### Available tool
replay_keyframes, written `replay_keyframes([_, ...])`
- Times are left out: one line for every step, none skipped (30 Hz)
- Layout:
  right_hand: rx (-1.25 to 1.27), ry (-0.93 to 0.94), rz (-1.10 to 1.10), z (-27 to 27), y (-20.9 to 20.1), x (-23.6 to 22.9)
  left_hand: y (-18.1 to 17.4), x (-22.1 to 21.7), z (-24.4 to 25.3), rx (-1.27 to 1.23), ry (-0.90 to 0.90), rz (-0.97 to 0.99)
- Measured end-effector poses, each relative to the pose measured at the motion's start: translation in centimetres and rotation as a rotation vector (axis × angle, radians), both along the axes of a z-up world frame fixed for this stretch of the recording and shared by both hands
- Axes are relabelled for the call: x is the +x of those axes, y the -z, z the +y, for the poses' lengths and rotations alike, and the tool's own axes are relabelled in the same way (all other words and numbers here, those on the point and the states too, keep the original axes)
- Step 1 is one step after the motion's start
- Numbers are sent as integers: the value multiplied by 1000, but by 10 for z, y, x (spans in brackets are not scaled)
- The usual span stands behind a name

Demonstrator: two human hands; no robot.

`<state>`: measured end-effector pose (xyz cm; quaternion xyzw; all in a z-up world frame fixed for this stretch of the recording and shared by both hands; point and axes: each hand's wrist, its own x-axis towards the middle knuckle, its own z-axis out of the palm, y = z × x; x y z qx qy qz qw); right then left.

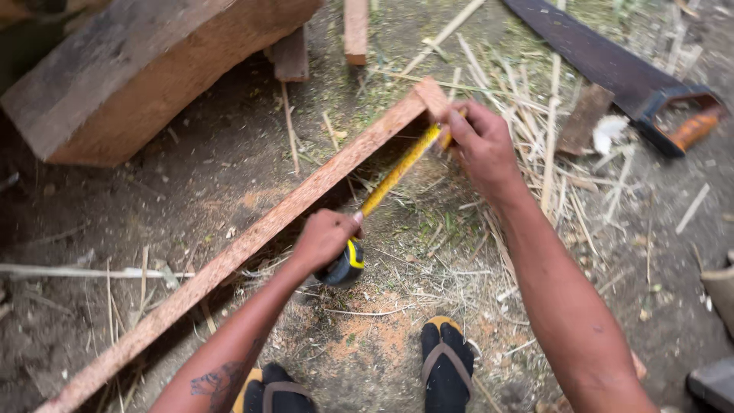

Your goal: The person measures a rectangular wooden frame with a tape measure, marks it with a pencil, and uses a mallet to adjust the joints. They then place a cross brace inside the frame, mark it, cut it with a hand saw, and hammer nails to secure it.

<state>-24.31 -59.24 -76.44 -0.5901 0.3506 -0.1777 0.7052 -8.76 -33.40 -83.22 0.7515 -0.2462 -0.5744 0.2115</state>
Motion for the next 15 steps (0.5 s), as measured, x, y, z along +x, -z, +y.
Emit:
replay_keyframes([-10,14,27,5,-10,-22,5,-16,2,-105,-56,79])
replay_keyframes([-19,29,55,9,-20,-45,8,-33,0,-208,-111,163])
replay_keyframes([-26,55,89,17,-32,-72,11,-52,-5,-241,-104,211])
replay_keyframes([-69,94,163,28,-43,-99,12,-71,-10,-272,-96,262])
replay_keyframes([-121,143,240,36,-56,-125,11,-89,-20,-277,-59,306])
replay_keyframes([-168,192,318,44,-68,-152,7,-107,-29,-280,-21,350])
replay_keyframes([-150,276,319,57,-79,-177,1,-121,-35,-275,23,392])
replay_keyframes([-131,360,316,69,-87,-202,-4,-131,-45,-224,59,441])
replay_keyframes([-109,463,331,86,-98,-234,-11,-150,-56,-163,114,506])
replay_keyframes([-40,555,302,102,-103,-260,-18,-170,-65,-97,170,565])
replay_keyframes([26,640,258,119,-103,-283,-26,-189,-71,-71,257,563])
replay_keyframes([89,724,207,140,-105,-306,-33,-207,-74,-45,346,559])
replay_keyframes([26,748,258,152,-103,-324,-38,-220,-74,-19,401,544])
replay_keyframes([-36,772,312,166,-101,-343,-43,-238,-72,-61,485,525])
replay_keyframes([-94,785,357,176,-93,-361,-44,-257,-66,-105,560,495])
